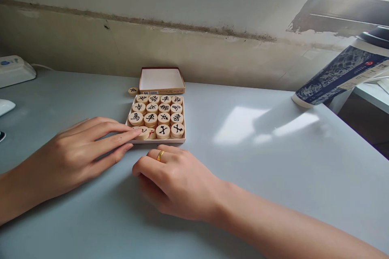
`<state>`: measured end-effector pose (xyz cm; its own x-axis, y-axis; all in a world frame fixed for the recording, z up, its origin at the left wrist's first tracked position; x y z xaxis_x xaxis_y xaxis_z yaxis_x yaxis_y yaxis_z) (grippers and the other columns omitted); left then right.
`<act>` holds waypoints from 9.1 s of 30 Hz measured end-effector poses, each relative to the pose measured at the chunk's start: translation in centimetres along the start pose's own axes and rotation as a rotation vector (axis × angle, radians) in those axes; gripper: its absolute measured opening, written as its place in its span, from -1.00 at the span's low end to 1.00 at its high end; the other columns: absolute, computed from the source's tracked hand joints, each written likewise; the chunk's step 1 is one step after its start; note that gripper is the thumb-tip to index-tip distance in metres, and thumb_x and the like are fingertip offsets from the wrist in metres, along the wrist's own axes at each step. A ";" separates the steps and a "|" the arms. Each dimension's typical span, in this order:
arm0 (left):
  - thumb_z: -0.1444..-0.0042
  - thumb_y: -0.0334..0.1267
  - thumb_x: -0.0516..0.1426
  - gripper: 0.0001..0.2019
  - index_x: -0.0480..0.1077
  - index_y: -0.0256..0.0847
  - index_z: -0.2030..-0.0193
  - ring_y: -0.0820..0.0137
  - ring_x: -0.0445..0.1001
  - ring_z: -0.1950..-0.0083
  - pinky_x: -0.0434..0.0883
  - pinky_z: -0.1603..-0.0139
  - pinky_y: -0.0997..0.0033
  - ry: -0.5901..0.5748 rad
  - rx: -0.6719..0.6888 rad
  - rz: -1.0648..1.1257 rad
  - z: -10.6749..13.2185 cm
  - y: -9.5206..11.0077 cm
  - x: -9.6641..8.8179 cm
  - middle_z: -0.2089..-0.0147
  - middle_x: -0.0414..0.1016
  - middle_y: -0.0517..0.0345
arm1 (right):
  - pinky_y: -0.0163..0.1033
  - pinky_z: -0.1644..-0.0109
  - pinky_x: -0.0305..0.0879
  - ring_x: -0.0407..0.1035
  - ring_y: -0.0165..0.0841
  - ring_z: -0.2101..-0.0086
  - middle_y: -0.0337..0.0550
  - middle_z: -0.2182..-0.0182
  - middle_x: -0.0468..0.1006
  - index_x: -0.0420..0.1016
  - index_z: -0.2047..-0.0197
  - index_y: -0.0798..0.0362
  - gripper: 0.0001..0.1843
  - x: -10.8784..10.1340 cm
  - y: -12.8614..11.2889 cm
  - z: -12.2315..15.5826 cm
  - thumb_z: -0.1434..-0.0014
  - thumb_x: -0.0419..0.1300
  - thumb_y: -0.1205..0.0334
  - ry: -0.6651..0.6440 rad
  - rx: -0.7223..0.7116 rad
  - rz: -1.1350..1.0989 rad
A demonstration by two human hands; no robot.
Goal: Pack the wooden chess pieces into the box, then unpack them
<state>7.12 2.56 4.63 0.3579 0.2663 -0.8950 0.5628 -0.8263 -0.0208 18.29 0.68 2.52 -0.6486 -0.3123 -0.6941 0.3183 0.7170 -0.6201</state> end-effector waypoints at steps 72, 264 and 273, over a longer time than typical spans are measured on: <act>-0.26 -0.57 0.16 -0.69 0.35 -0.18 -0.08 0.44 0.59 -0.06 0.48 -0.20 0.53 0.162 -0.062 0.542 0.0 2.2 -1.8 0.01 0.63 0.14 | -0.47 0.47 0.14 0.19 -0.56 0.53 -0.40 0.53 0.33 0.27 0.38 0.05 -0.74 -0.8 1.6 -0.8 -0.37 0.19 0.33 0.045 0.200 -0.488; -0.42 -0.28 0.05 -0.67 0.27 -0.24 -0.28 0.26 0.59 0.01 0.57 0.09 0.28 0.098 -0.207 0.091 -0.3 -2.3 -1.8 -0.04 0.56 0.01 | -0.12 0.08 0.52 0.51 -0.31 0.19 -0.09 0.08 0.57 0.52 0.01 0.09 -0.71 -11.5 19.5 -11.0 -0.45 0.17 0.04 0.185 0.809 0.372; -0.39 -0.25 0.05 -0.72 0.39 -0.14 -0.18 0.28 0.62 0.04 0.59 0.10 0.33 0.077 -0.389 0.193 0.4 -5.1 -0.8 -0.03 0.58 0.06 | -0.04 0.03 0.54 0.53 -0.25 0.13 -0.06 0.04 0.56 0.45 -0.13 0.11 -0.70 -13.9 16.6 -9.7 -0.44 0.19 0.12 0.444 0.633 0.369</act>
<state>3.64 6.37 5.31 0.5302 0.1743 -0.8298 0.7139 -0.6198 0.3259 25.84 22.97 5.40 -0.5958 0.2404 -0.7663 0.8029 0.2005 -0.5614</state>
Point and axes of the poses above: each hand's wrist, its own z-axis away from the middle knuckle, its own x-axis out of the palm, y = z × x, the point moved 9 cm from there along -z, towards the middle knuckle
